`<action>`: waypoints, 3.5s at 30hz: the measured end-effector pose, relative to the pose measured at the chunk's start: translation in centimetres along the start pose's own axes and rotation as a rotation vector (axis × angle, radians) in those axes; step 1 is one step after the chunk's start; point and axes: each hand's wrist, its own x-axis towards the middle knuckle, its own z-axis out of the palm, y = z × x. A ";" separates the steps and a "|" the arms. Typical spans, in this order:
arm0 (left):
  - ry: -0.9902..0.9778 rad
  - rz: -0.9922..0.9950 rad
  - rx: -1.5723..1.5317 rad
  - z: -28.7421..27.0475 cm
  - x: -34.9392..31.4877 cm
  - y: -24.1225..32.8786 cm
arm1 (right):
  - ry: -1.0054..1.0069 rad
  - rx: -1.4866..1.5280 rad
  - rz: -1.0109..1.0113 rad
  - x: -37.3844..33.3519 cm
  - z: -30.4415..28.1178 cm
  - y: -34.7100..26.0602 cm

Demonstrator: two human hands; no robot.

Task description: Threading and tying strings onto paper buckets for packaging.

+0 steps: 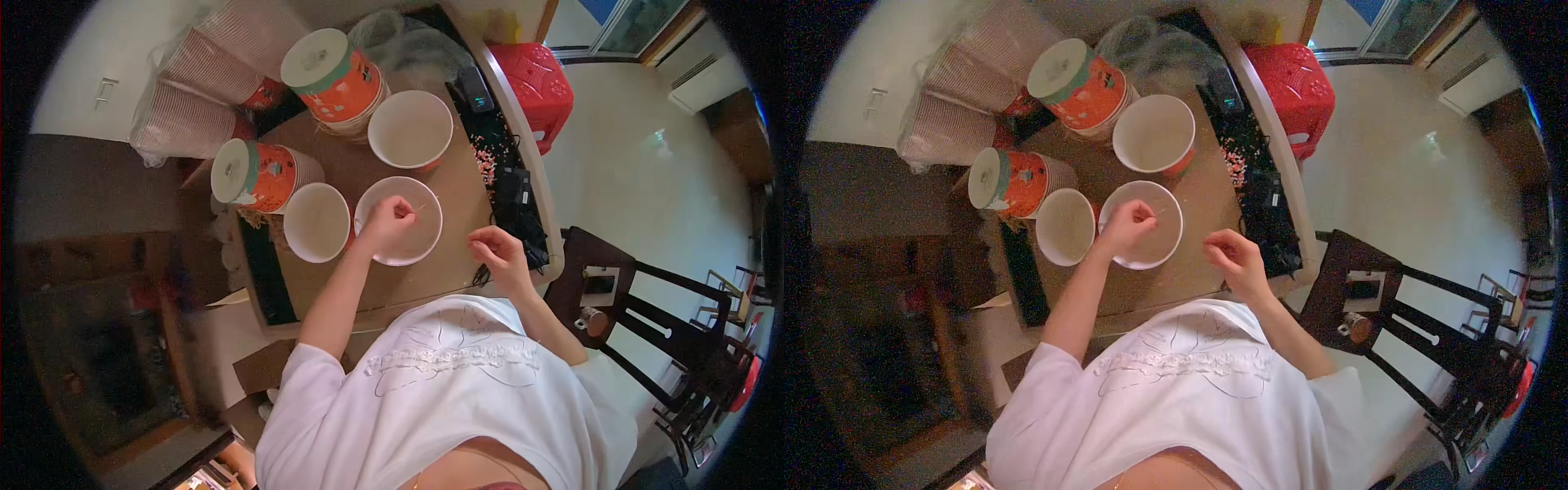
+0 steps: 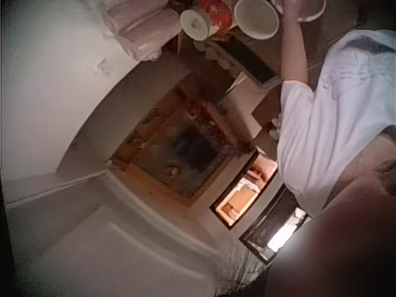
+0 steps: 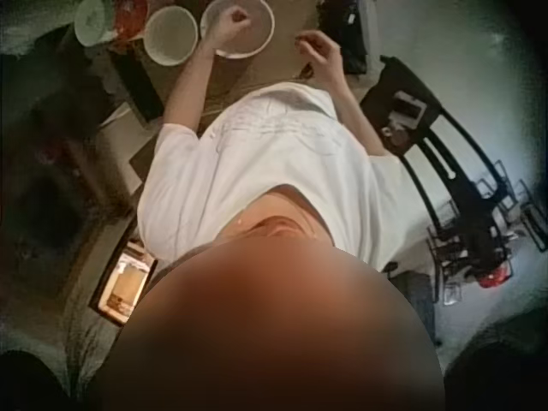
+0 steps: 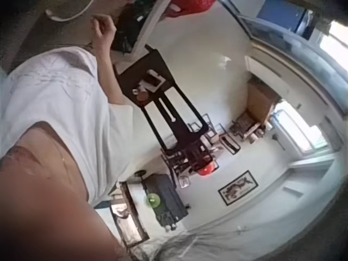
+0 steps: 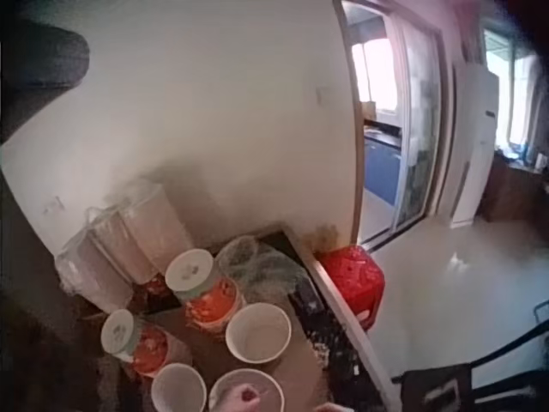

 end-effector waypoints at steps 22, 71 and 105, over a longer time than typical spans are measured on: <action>0.343 0.061 -0.858 5.0 -10.3 8.8 | -0.255 0.295 0.608 -1.2 3.3 -1.0; 0.273 0.102 -0.117 4.9 -10.8 7.0 | -0.087 -0.659 -0.389 -1.4 5.2 -0.8; 0.256 0.075 -0.433 4.6 -3.6 4.5 | 0.186 -0.217 -0.178 6.1 3.1 6.5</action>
